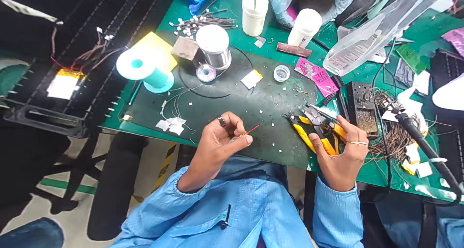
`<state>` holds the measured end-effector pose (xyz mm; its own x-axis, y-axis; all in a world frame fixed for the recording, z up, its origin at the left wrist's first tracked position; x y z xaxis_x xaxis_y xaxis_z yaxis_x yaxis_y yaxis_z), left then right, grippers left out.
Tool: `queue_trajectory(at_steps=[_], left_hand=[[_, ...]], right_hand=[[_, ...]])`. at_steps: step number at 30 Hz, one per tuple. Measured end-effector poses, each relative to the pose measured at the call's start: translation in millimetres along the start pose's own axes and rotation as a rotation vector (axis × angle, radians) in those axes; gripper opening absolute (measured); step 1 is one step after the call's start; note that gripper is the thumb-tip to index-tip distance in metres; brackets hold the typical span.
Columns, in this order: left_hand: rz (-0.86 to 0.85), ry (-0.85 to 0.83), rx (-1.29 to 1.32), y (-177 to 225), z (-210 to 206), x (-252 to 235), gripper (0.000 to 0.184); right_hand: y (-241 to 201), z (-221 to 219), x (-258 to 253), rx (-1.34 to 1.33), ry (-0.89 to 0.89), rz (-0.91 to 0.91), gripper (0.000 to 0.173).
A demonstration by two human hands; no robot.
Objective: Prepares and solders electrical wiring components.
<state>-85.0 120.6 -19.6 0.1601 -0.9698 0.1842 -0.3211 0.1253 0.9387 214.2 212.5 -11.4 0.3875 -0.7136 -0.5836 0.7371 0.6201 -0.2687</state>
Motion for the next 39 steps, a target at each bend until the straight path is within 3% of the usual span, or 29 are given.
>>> queue_trajectory(at_steps=[7,17,22,26,39], left_hand=[[0.000,-0.012,-0.119,30.4,-0.6,-24.5,0.013],[-0.061,-0.078,-0.451,81.6,-34.6,-103.4,0.016],[-0.311,-0.090,-0.847,93.9,-52.5,-147.9,0.012],[-0.513,-0.201,-1.084,95.7,-70.3,-159.3,0.014],[-0.623,-0.261,-1.338,76.4,-88.8,-167.2,0.017]], right_hand=[[1.5,1.3,4.2,-0.019,0.033,0.001,0.055],[2.9,8.2,7.7,-0.009,0.102,0.003,0.050],[6.7,8.3,10.1,-0.041,0.120,-0.024,0.048],[7.7,8.8,10.7,-0.063,0.138,-0.032,0.045],[10.9,9.3,12.5,-0.088,0.133,-0.071,0.041]])
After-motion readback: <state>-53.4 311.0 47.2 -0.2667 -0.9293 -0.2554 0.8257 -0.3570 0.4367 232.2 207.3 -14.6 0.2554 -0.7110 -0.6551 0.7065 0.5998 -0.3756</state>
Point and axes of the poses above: each hand's wrist, its own x-axis away from the middle knuckle, its own z-axis out of the back of the hand, y = z × x, the point moved 9 cm from there along -x, towards the middle knuckle, and after that the axes turned 15 degrees about z, right-handed, at the moved point
